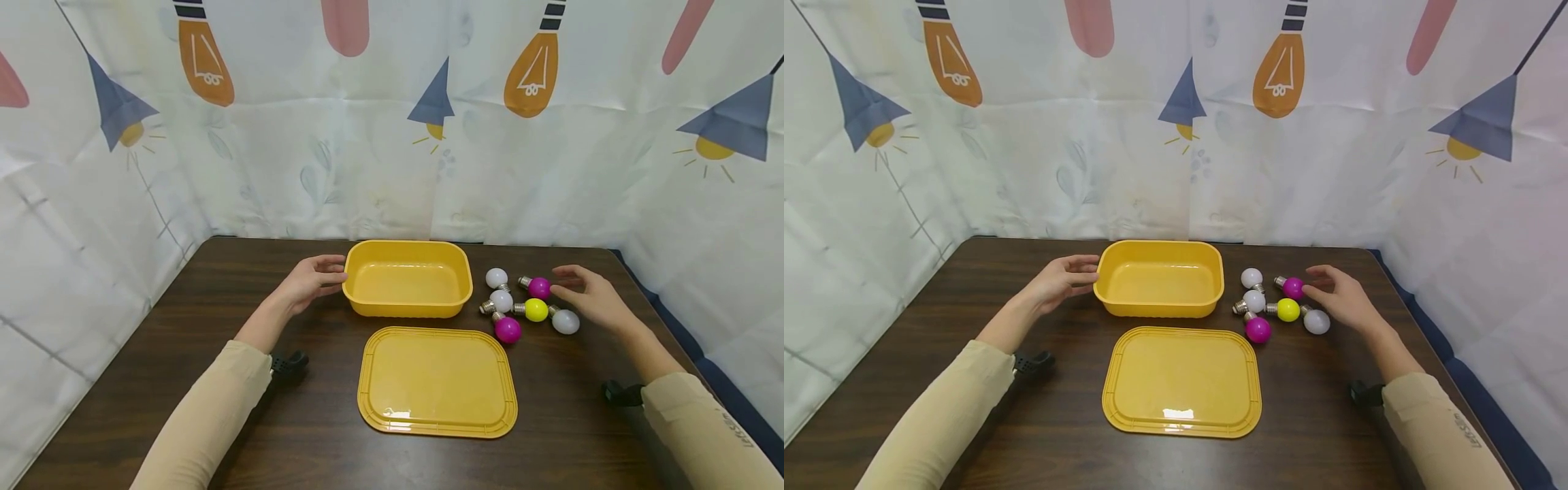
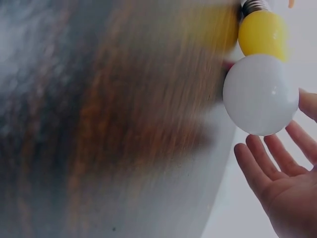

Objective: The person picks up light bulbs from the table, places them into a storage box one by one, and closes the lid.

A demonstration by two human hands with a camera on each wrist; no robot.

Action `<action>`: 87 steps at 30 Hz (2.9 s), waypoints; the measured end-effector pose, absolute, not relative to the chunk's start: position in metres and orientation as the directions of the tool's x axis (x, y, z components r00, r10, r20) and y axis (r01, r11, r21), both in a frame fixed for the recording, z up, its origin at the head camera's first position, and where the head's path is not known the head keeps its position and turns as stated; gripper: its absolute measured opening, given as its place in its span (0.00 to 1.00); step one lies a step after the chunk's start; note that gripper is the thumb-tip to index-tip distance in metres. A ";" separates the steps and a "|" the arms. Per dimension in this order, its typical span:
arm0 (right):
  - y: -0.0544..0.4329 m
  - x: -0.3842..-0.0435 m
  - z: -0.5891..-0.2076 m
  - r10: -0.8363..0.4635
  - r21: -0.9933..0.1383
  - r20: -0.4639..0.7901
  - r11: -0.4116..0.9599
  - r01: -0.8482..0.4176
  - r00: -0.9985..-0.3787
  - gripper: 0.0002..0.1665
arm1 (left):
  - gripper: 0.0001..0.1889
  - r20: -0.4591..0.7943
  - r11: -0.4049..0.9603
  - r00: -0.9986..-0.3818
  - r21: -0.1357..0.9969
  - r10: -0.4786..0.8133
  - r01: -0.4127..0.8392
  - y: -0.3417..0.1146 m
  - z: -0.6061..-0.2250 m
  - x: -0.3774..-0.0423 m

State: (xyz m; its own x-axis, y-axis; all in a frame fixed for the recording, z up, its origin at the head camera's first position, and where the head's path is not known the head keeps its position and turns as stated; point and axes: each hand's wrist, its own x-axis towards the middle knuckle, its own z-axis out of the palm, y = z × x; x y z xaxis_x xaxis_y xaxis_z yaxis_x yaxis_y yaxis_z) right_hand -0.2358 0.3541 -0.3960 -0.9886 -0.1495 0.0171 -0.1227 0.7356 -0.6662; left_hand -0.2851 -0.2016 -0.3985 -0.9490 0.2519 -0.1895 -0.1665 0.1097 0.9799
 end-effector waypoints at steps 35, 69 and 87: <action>0.346 -0.254 -0.402 -0.126 -0.763 -0.103 0.647 -0.003 -0.987 0.41 | 0.32 -0.209 0.055 -0.906 0.978 0.367 -0.203 -0.202 -0.400 -0.291; 0.338 -0.258 -0.407 -0.146 -0.760 -0.119 0.650 -0.004 -0.982 0.37 | 0.31 -0.206 0.033 -0.904 0.977 0.375 -0.209 -0.195 -0.398 -0.290; 0.342 -0.260 -0.408 -0.135 -0.771 -0.108 0.637 -0.003 -0.985 0.38 | 0.31 -0.203 0.017 -0.905 0.977 0.373 -0.212 -0.196 -0.401 -0.291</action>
State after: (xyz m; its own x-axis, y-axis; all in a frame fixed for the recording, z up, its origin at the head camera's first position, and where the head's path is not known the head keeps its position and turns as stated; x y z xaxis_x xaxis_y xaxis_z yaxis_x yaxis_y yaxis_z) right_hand -0.2596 0.3419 -0.4082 -0.9849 -0.1352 -0.1079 -0.0029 0.6365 -0.7712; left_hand -0.2911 -0.1956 -0.4007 -0.9053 0.3729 -0.2033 -0.2122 0.0174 0.9771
